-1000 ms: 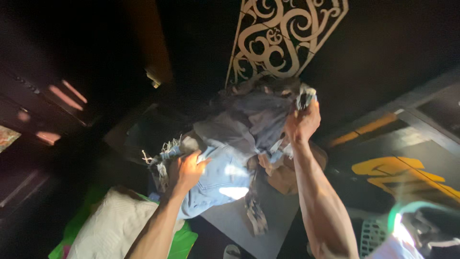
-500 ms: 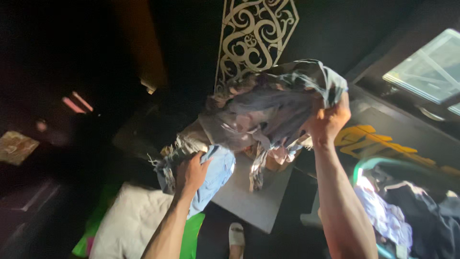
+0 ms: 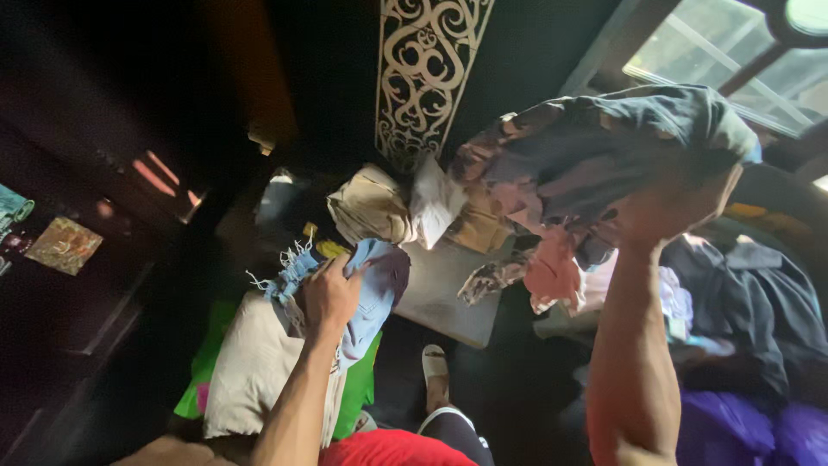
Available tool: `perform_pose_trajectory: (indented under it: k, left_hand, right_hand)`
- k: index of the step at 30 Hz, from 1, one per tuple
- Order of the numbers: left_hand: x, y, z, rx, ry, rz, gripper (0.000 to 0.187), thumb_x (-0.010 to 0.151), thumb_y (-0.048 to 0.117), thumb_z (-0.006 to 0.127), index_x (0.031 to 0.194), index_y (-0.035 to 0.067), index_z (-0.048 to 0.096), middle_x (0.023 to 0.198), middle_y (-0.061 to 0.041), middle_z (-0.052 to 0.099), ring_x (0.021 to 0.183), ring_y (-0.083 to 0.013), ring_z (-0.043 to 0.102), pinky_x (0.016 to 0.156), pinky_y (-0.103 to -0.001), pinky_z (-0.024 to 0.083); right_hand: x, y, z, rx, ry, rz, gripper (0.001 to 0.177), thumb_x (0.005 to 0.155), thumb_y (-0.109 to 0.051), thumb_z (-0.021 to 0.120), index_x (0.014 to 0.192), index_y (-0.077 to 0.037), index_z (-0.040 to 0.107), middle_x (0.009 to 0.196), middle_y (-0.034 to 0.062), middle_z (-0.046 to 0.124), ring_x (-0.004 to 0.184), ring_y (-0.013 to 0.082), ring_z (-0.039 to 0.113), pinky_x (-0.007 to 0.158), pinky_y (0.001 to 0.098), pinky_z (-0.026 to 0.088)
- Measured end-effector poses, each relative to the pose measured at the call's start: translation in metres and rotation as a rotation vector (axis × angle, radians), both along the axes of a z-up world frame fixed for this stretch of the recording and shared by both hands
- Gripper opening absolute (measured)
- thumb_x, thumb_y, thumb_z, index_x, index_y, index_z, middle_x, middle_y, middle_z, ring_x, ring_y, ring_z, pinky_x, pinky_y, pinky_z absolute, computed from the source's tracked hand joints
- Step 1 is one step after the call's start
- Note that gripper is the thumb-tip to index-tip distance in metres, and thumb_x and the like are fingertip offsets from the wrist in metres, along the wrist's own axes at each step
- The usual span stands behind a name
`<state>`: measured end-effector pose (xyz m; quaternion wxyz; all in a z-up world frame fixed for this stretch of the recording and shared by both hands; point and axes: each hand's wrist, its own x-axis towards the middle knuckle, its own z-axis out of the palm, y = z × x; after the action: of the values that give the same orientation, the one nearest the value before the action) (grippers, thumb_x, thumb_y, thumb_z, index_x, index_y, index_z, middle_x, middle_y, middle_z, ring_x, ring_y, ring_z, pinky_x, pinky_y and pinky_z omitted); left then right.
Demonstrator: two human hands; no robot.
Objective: The person picks up clothes from a pile on the floor and places them into a blue laundry basket, then moves a white stool, and continues sorting through items in the basket.
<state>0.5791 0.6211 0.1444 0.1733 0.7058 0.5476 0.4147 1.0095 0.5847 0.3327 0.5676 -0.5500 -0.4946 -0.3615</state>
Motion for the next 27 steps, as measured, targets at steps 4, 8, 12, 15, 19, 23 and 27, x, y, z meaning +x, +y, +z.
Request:
perform_pose_trajectory:
  k: [4, 8, 12, 15, 19, 23, 27]
  left_hand:
    - [0.003, -0.035, 0.003, -0.047, 0.050, 0.000, 0.032, 0.086, 0.036, 0.079, 0.095, 0.006, 0.072, 0.090, -0.013, 0.073, 0.086, -0.0377, 0.070, 0.074, -0.049, 0.052]
    - [0.013, -0.071, 0.013, -0.051, -0.017, -0.088, 0.032, 0.083, 0.034, 0.080, 0.103, 0.010, 0.074, 0.086, -0.010, 0.073, 0.081, -0.0356, 0.071, 0.071, -0.047, 0.053]
    - [0.034, -0.108, 0.027, 0.012, -0.040, -0.252, 0.038, 0.082, 0.040, 0.081, 0.108, 0.012, 0.074, 0.097, -0.010, 0.075, 0.088, -0.0341, 0.073, 0.076, -0.046, 0.055]
    - [0.057, -0.143, 0.040, 0.002, -0.050, -0.358, 0.080, 0.067, 0.058, 0.087, 0.129, 0.013, 0.063, 0.119, -0.014, 0.072, 0.105, -0.0383, 0.070, 0.086, -0.046, 0.056]
    - [0.087, -0.193, 0.050, 0.087, -0.024, -0.541, 0.131, 0.055, 0.067, 0.086, 0.156, 0.004, 0.031, 0.145, -0.030, 0.051, 0.118, -0.0517, 0.058, 0.089, -0.053, 0.052]
    - [0.096, -0.256, 0.026, -0.382, 0.129, -0.417, 0.110, 0.062, 0.055, 0.085, 0.153, 0.017, 0.037, 0.124, -0.023, 0.065, 0.104, -0.0464, 0.067, 0.084, -0.054, 0.055]
    - [0.072, -0.320, -0.016, -0.467, 0.095, -0.144, 0.055, 0.073, 0.052, 0.083, 0.115, 0.018, 0.073, 0.104, -0.017, 0.077, 0.100, -0.0382, 0.073, 0.084, -0.050, 0.057]
  right_hand:
    - [-0.005, -0.058, 0.002, -0.023, 0.052, -0.074, 0.030, 0.111, -0.022, 0.075, 0.119, 0.004, 0.062, 0.109, 0.0189, 0.062, 0.094, 0.0355, 0.058, 0.087, 0.0428, 0.050]
    - [-0.028, -0.118, -0.005, -0.194, 0.004, -0.123, 0.026, 0.112, -0.022, 0.076, 0.125, 0.000, 0.070, 0.111, 0.0153, 0.068, 0.101, 0.0333, 0.064, 0.086, 0.0435, 0.050]
    - [-0.044, -0.161, -0.056, -0.283, 0.091, 0.111, 0.031, 0.098, -0.007, 0.071, 0.127, 0.000, 0.064, 0.117, 0.0113, 0.067, 0.105, 0.0287, 0.065, 0.092, 0.0427, 0.052]
    - [-0.036, -0.188, -0.089, -0.324, 0.250, 0.308, 0.051, 0.089, -0.010, 0.082, 0.132, 0.001, 0.057, 0.119, 0.0105, 0.067, 0.105, 0.0203, 0.065, 0.092, 0.0333, 0.053]
    - [-0.072, -0.222, -0.131, -0.654, 0.559, 0.514, 0.042, 0.083, -0.007, 0.077, 0.123, -0.003, 0.065, 0.109, 0.0040, 0.072, 0.099, 0.0126, 0.064, 0.087, 0.0281, 0.052]
    - [-0.126, -0.248, -0.170, -0.730, 0.998, 0.910, 0.032, 0.094, -0.006, 0.068, 0.125, -0.001, 0.068, 0.111, -0.0009, 0.070, 0.099, 0.0106, 0.061, 0.085, 0.0269, 0.050]
    - [-0.173, -0.274, -0.183, -0.782, 0.927, 1.062, 0.039, 0.086, -0.002, 0.065, 0.125, 0.000, 0.066, 0.114, 0.0015, 0.070, 0.104, 0.0135, 0.063, 0.092, 0.0278, 0.050]
